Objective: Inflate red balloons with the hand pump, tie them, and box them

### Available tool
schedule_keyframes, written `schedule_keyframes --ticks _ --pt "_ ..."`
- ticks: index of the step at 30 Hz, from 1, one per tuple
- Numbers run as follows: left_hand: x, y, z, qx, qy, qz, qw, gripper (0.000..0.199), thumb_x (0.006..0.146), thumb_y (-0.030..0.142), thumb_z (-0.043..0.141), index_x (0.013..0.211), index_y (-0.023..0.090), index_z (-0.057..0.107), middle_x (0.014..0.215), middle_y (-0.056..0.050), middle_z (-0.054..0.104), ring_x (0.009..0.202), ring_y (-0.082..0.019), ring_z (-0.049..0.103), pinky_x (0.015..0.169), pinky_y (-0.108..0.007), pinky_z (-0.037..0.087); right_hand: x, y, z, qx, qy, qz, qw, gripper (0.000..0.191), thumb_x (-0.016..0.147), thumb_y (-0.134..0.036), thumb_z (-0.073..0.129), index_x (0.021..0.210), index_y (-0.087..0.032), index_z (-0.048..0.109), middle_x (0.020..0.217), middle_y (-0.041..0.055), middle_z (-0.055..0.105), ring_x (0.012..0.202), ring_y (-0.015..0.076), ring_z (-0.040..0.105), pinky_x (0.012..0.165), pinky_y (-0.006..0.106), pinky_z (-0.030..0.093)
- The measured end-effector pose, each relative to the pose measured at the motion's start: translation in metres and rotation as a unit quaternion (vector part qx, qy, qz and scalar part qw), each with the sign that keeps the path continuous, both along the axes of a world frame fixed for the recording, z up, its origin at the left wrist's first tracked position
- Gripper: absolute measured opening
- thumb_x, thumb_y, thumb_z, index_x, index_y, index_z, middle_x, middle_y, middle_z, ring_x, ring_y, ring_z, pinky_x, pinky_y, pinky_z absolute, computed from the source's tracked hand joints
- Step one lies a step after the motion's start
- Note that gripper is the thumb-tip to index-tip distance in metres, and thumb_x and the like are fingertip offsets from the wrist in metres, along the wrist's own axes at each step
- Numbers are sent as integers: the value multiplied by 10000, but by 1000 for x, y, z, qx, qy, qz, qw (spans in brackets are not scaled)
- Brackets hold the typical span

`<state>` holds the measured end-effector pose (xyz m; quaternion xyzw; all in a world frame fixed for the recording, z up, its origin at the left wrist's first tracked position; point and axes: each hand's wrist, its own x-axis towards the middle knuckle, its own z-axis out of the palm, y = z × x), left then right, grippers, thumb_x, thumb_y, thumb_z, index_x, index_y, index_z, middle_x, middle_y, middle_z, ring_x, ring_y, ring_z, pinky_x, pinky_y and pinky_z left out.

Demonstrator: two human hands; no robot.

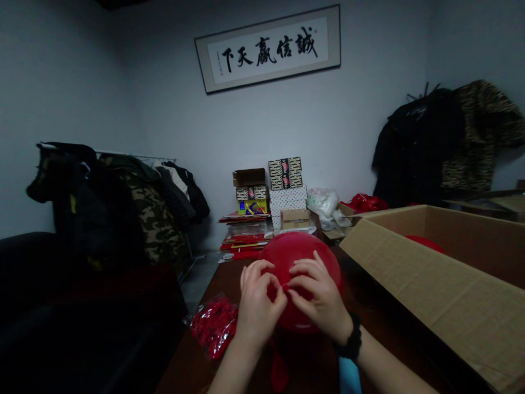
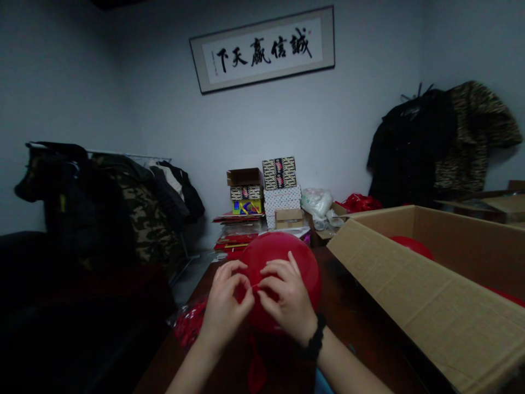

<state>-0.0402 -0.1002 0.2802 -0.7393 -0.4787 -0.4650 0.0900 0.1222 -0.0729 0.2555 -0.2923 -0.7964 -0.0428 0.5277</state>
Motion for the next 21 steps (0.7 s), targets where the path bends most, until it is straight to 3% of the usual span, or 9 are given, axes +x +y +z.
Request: schedule_keyframes --ticks 3,6,13,18,21 --pt "-4 2 -2 -8 -40 -8 999 119 687 87 542 633 193 529 975 -55 563 986 -222 511 909 -436 402 3 5 -4 -40 78 54 995 65 734 -234 606 785 -268 628 934 6 621 1015 180 541 1055 519 265" --pt "-4 1 -3 -4 -57 -32 998 101 714 112 542 652 193 541 1017 -61 554 1016 -224 500 892 -410 415 2 9 -6 -51 94 89 990 64 741 -242 619 787 -276 648 951 11 623 1028 178 535 1050 499 285" --pt "-1 1 -2 -7 -8 -65 998 80 737 134 535 721 201 576 1097 -80 549 1098 -248 466 941 -456 387 3 12 -7 -22 29 62 997 117 756 -242 606 838 -303 663 962 -1 649 1043 187 525 1043 514 292" --pt "-3 -5 0 12 80 -53 995 227 716 151 578 921 242 612 1309 -77 446 1244 -275 348 1043 -539 240 8 13 -8 -12 8 44 999 113 764 -236 595 835 -298 658 955 -5 648 1066 189 512 1047 514 296" --pt "-3 -9 3 42 122 -41 991 202 747 166 569 905 272 636 1299 -48 473 1265 -272 327 1064 -572 152 9 13 -6 15 -5 40 999 134 765 -223 589 862 -295 648 969 -9 647 1081 186 503 1063 518 272"
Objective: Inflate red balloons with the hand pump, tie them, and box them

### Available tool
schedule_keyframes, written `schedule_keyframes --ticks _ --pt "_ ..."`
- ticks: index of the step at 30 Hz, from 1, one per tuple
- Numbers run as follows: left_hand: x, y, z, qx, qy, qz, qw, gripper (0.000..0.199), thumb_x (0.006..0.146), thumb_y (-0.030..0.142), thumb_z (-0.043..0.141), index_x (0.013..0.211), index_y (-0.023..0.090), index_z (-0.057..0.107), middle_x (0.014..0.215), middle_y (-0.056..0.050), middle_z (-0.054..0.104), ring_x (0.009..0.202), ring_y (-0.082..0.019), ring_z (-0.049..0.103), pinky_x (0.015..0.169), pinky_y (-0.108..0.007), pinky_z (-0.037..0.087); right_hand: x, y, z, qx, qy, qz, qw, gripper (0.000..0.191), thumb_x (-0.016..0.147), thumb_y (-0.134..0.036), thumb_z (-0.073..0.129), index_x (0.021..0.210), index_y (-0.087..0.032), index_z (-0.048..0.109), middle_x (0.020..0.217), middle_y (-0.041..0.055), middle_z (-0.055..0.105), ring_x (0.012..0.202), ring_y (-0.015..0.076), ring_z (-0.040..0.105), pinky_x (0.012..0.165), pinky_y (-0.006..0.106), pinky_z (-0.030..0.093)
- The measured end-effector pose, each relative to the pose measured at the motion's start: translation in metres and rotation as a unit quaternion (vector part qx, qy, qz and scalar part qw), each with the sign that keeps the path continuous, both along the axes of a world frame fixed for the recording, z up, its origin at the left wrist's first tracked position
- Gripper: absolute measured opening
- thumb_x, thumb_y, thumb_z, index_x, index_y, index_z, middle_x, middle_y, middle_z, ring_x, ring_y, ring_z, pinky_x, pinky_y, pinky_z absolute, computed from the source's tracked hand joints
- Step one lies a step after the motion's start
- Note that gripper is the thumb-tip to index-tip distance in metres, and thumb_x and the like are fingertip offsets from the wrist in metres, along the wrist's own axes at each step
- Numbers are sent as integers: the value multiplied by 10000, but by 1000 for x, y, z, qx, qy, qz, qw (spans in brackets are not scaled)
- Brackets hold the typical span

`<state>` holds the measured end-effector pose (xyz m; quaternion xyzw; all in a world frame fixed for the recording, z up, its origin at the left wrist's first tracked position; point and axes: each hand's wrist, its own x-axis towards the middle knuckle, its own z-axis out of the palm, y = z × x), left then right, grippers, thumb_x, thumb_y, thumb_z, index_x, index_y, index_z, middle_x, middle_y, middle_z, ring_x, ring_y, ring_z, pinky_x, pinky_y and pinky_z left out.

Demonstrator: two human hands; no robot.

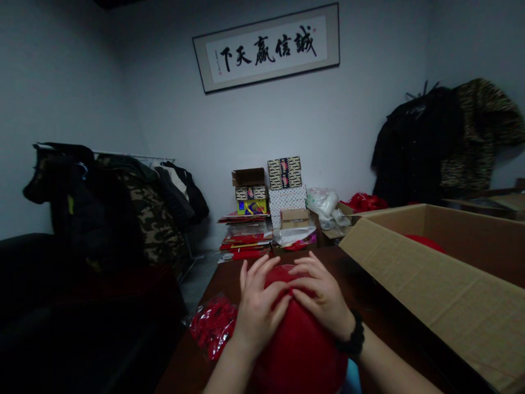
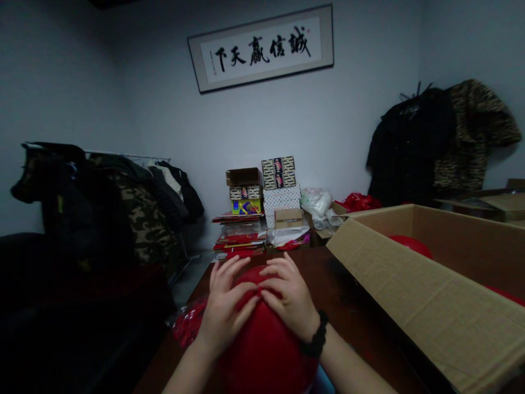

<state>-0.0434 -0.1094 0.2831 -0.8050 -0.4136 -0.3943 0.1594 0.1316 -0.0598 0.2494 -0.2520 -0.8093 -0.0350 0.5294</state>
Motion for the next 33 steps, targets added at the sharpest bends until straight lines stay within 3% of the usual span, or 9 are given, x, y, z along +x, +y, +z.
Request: schedule_keyframes --ticks 7,11,19,24,28,31,33 --pt "-4 1 3 -9 -30 -7 999 144 761 158 545 827 245 639 1180 -53 545 1233 -257 370 1059 -537 220 2 -4 8 -21 -61 6 998 215 781 -309 584 994 -298 613 1117 16 605 1172 212 445 1059 554 249" --pt "-4 1 1 -3 -16 -5 1000 151 764 148 530 839 238 626 1174 -61 546 1236 -251 366 1065 -542 194 4 -5 8 -7 -66 10 998 166 791 -270 569 942 -307 626 1026 -7 631 1157 197 458 1061 544 255" --pt "9 -3 9 5 4 41 999 142 750 339 603 816 216 630 1251 -88 518 1245 -294 355 1053 -599 124 7 -3 16 134 -81 -24 987 150 778 -251 594 928 -245 606 1005 10 631 1140 203 452 1057 566 252" --pt "16 1 16 -6 4 23 1000 80 782 240 568 781 236 648 1253 -51 524 1248 -263 352 1053 -589 159 17 -3 23 215 -108 -60 969 175 775 -184 597 947 -221 603 970 -11 660 1117 184 475 1079 547 237" --pt "23 3 17 8 4 10 1000 95 773 190 569 770 238 650 1304 -42 485 1270 -262 325 1057 -588 161 31 -6 29 221 -152 -124 955 305 797 -237 570 1100 -268 563 1141 11 613 1212 210 414 1078 586 194" --pt "32 4 17 37 17 6 999 92 777 187 566 743 227 640 1342 -42 457 1291 -274 299 1059 -610 114 45 -7 36 156 -178 -205 950 577 762 -424 581 1291 -278 403 1399 95 373 1327 300 244 1047 656 155" --pt "38 8 16 58 18 1 998 106 787 181 552 725 218 630 1356 -48 446 1299 -281 292 1055 -626 90 57 -7 40 106 -175 -245 948 774 698 -516 610 1355 -248 302 1469 130 218 1356 342 144 1044 664 136"
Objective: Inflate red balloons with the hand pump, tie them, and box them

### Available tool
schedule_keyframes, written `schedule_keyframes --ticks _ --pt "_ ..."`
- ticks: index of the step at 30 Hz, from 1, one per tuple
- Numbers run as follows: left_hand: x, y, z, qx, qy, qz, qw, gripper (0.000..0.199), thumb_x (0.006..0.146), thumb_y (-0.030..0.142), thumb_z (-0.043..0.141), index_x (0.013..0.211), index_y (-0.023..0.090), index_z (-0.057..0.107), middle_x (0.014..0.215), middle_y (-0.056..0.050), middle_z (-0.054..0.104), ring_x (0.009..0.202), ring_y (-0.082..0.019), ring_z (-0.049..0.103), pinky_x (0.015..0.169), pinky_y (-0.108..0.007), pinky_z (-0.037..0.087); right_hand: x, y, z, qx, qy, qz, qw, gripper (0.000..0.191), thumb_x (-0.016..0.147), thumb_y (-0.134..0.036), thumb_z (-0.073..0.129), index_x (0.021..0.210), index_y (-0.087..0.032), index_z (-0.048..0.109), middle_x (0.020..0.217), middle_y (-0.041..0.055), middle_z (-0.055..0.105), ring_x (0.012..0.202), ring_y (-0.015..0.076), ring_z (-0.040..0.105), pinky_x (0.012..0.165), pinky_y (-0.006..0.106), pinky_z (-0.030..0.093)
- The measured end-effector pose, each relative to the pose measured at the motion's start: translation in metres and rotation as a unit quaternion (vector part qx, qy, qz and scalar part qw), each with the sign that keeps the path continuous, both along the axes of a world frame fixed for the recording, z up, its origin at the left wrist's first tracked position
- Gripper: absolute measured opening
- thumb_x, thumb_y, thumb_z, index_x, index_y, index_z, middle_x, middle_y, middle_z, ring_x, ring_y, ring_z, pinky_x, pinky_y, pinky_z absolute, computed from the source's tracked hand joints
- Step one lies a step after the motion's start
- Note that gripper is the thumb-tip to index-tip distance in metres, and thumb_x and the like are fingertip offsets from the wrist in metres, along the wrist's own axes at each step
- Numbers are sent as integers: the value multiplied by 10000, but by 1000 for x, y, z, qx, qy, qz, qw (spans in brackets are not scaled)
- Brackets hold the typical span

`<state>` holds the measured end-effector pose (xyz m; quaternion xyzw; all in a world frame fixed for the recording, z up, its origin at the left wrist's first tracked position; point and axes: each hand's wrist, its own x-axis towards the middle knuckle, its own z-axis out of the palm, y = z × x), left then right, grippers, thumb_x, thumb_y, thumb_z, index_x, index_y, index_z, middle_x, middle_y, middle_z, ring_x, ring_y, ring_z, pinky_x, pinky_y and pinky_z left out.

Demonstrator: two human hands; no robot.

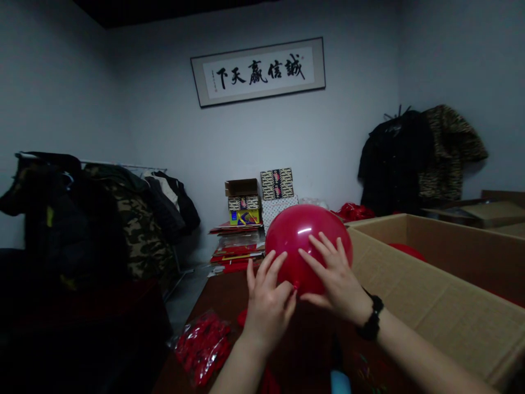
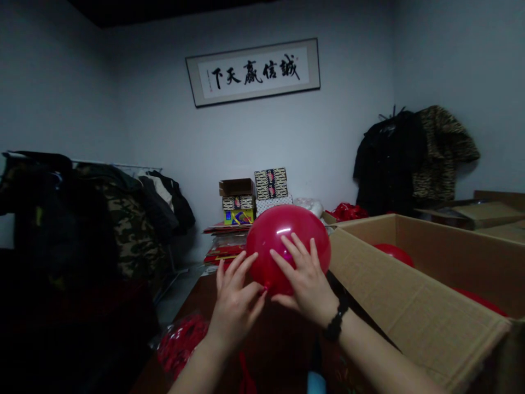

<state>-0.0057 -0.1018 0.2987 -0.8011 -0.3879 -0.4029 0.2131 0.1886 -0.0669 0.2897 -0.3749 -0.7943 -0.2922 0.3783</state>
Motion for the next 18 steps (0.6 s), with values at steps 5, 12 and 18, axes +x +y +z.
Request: schedule_keyframes --ticks 5,12,18 --pt "18 23 -6 -10 -70 -72 995 98 785 168 549 719 187 619 1401 -81 374 1303 -279 302 1042 -544 284 39 5 9 -47 48 -53 996 897 672 -495 642 1395 -221 187 1506 120 76 1373 343 29 1067 635 113" --pt "74 45 -6 -17 -130 -178 975 95 775 135 539 721 177 605 1383 -92 392 1284 -253 348 1031 -493 343 77 11 11 -92 60 -72 991 967 647 -262 693 1408 -210 98 1510 113 5 1381 281 -16 1104 509 188" --pt "111 44 -2 48 4 -200 979 134 801 116 493 780 186 605 1394 -78 395 1325 -261 270 1051 -591 229 110 -3 18 -10 21 -133 991 857 707 -264 633 1405 -209 137 1511 124 -21 1377 310 -4 1095 546 162"
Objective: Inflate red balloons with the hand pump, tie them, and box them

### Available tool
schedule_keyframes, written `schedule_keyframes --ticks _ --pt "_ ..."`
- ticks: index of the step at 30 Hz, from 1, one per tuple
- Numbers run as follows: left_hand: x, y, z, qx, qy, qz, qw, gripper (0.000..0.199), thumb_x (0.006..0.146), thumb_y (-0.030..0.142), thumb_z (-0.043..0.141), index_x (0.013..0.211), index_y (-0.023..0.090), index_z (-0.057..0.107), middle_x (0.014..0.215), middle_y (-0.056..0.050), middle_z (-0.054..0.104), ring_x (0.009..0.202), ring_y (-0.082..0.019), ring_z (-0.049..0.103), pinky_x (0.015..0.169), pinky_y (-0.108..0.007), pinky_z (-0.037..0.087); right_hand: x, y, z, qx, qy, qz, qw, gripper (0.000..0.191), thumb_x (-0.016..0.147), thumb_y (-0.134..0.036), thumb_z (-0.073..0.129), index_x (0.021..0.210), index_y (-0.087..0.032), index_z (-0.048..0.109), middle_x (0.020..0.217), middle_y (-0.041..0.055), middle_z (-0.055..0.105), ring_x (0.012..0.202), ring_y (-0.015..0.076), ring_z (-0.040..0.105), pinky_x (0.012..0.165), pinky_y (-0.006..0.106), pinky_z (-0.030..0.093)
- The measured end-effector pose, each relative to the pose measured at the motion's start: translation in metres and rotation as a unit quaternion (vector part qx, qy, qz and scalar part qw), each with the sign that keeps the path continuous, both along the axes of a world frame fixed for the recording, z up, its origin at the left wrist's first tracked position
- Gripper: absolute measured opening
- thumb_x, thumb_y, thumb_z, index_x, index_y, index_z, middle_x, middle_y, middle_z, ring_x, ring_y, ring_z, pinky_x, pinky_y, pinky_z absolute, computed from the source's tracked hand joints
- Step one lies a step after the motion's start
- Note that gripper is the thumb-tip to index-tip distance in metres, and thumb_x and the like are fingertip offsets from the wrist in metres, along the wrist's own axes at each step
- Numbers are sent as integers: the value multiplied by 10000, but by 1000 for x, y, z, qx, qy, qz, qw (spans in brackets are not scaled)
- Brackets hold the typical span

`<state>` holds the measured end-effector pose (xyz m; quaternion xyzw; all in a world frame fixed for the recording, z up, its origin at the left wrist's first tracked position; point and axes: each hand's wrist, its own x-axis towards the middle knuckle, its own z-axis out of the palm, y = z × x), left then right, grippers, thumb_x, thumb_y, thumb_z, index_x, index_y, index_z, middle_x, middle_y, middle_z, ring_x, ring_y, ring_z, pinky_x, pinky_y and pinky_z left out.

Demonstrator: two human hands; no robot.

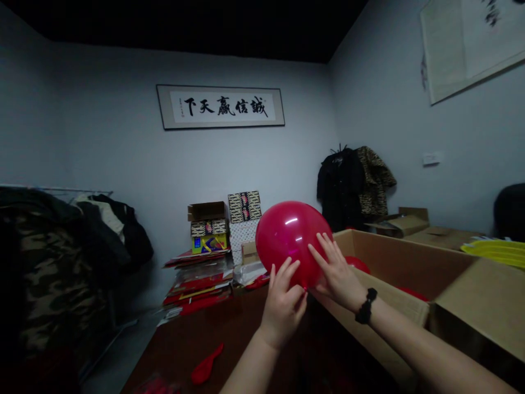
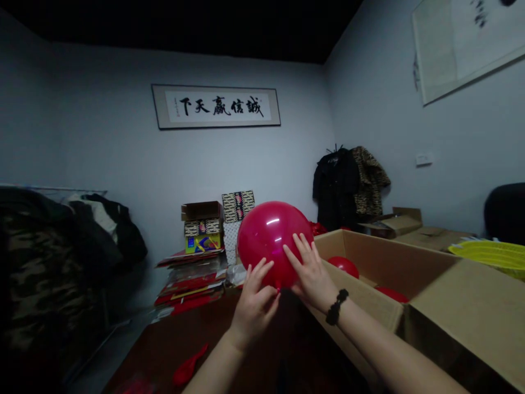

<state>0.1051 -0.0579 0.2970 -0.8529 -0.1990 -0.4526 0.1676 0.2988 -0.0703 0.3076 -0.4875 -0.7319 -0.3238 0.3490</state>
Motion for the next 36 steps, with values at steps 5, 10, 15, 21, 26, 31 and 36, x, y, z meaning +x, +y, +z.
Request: schedule_keyframes --ticks 5,10,15,21,26,31,36 --pt "31 4 3 52 60 4 997 160 828 121 455 785 186 595 1409 -69 383 1339 -255 234 1047 -614 201 33 -9 10 64 -123 -37 990 695 795 -288 524 1394 -266 174 1514 116 33 1371 327 81 1052 626 148" --pt "62 9 5 71 83 -12 994 157 843 165 456 784 186 600 1415 -78 373 1341 -246 228 1045 -600 218 64 -14 14 53 -169 -65 982 725 770 -161 513 1396 -251 158 1505 124 109 1371 306 94 1057 605 170" --pt "87 10 2 55 97 -20 994 184 864 191 432 804 195 606 1438 -59 341 1348 -234 211 1056 -588 203 90 -19 11 51 -179 -89 979 722 769 -126 480 1397 -256 150 1505 116 111 1371 297 100 1061 600 174" --pt "117 16 -2 55 101 -33 993 186 875 205 423 850 208 607 1445 -49 332 1349 -220 209 1065 -569 202 118 -21 3 44 -163 -110 979 658 810 -107 416 1395 -264 157 1507 110 108 1375 281 85 1065 591 177" --pt "150 19 -8 35 99 -36 994 172 863 214 440 897 220 608 1448 -52 325 1347 -213 216 1078 -545 191 145 -22 -1 29 -153 -124 980 669 808 -119 432 1395 -265 147 1512 109 78 1377 280 70 1063 589 184" --pt "174 23 -20 -9 124 -58 991 181 805 210 512 960 222 603 1460 -76 293 1343 -233 221 1078 -545 182 177 -25 -8 -2 -136 -142 981 637 829 -133 411 1395 -258 148 1504 109 134 1377 259 79 1065 563 206" --pt "180 28 -27 -42 145 -61 987 303 733 176 563 1032 213 588 1468 -88 267 1345 -255 208 1080 -552 151 210 -25 -20 -38 -107 -166 980 652 817 -78 382 1395 -267 146 1492 102 188 1374 233 113 1064 538 234"
